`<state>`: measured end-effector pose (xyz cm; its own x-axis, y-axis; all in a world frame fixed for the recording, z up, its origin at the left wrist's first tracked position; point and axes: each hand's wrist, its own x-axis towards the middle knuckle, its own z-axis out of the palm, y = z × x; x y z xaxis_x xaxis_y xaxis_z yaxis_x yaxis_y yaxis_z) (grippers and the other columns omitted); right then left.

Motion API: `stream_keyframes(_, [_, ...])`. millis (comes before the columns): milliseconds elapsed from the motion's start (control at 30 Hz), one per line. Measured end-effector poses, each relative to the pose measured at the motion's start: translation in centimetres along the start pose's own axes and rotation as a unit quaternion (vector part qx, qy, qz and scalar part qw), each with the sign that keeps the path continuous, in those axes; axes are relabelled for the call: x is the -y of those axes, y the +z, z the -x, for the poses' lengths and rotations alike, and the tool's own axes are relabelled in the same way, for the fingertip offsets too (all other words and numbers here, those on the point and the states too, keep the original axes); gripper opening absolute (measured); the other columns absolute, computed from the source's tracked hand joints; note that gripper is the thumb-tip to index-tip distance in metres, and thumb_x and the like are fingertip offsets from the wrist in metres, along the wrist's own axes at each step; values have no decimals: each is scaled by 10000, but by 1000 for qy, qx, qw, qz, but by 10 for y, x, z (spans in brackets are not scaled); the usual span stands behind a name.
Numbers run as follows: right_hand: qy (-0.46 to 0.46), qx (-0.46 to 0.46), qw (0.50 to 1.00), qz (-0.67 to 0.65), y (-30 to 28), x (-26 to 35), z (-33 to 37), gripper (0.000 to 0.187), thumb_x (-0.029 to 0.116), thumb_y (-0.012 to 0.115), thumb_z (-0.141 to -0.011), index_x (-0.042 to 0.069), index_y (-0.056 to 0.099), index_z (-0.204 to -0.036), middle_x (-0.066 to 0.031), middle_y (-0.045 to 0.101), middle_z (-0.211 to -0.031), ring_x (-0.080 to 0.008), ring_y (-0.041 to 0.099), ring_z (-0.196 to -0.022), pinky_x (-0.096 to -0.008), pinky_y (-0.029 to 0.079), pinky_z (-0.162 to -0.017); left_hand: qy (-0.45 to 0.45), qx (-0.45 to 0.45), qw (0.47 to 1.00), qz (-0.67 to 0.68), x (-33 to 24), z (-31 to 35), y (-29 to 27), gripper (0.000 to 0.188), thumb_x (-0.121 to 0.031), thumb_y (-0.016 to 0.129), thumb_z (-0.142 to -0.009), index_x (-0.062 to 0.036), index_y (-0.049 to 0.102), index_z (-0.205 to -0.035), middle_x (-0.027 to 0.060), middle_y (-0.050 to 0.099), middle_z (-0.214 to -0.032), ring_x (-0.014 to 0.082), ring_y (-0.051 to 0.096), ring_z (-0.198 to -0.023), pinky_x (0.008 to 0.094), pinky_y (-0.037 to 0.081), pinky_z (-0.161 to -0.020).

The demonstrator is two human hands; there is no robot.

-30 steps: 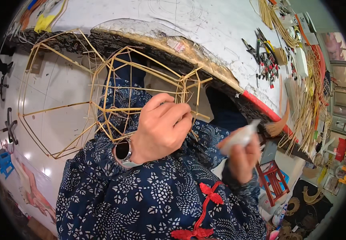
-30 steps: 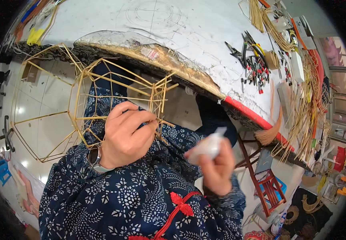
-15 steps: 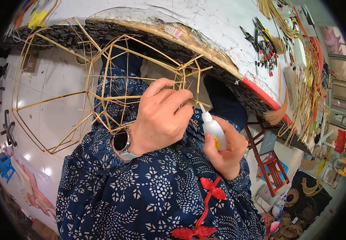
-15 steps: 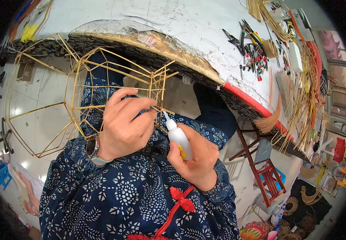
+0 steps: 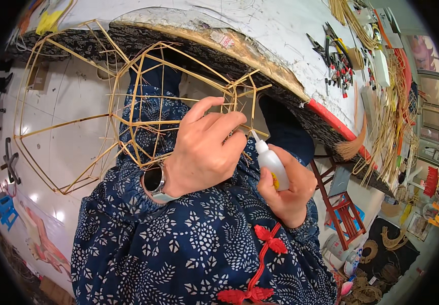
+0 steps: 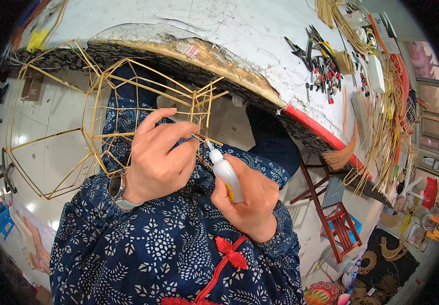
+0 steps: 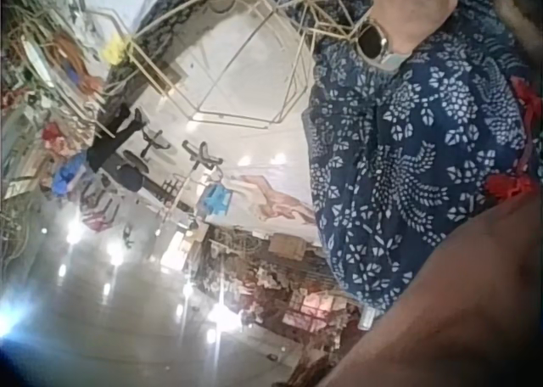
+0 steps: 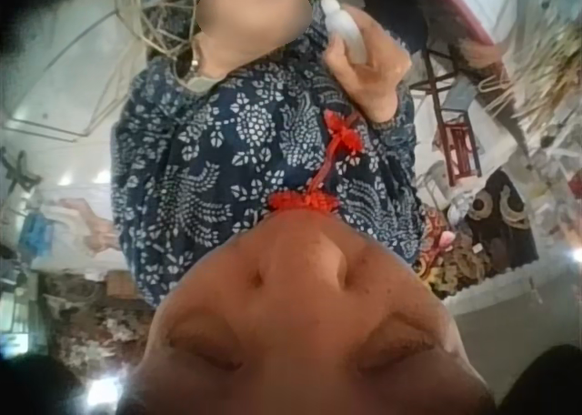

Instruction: Assembling a complex 3D bamboo structure by gluing and binding thin wooden sticks.

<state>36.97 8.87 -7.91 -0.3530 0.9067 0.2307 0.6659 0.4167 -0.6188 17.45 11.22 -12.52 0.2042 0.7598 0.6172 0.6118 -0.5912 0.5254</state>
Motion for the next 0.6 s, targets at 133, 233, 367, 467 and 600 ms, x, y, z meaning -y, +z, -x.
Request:
stream_keyframes(133, [-14,5,1000,9,-1,1,1,374,27,744,-710,-43,656,-1067,-150,707,-865,-257,682,-634,-309,537,-588,-3,1,1000,1,-1,1,-1,90,6,713,-662,-13,667,-737,79,676,-922,210,646,-713,437,501,-921])
stream_keyframes(233, [-15,8,1000,10,-1,-1,1,379,33,744,-709,-44,655,-1069,-152,707,-868,-261,681,-631,-309,536,-587,-4,5,1000,0,0,1,-1,88,8,711,-663,-14,667,-736,79,677,-922,209,645,-708,440,502,-922])
stream_keyframes(367, [-12,8,1000,2,-1,-3,-1,373,42,741,-713,-46,657,-1066,-157,707,-872,-256,684,-639,-309,539,-594,-3,0,1000,3,1,0,0,87,9,716,-660,-15,662,-724,72,678,-923,200,643,-692,438,505,-915])
stream_keyframes(467, [-4,-6,1000,-5,-4,-7,2,350,50,730,-730,-51,660,-1058,-161,710,-878,-235,693,-659,-309,542,-606,-1,6,1000,21,1,-5,0,125,47,676,-674,-2,659,-788,96,673,-931,235,656,-751,452,505,-921])
stream_keyframes(600, [25,-124,989,-72,-23,-39,4,373,149,672,-840,-56,614,-1145,-104,688,-807,-175,669,-687,-278,523,-648,-12,-11,1000,21,-5,-14,-9,250,44,612,-660,17,633,-908,149,628,-972,300,637,-866,464,491,-950])
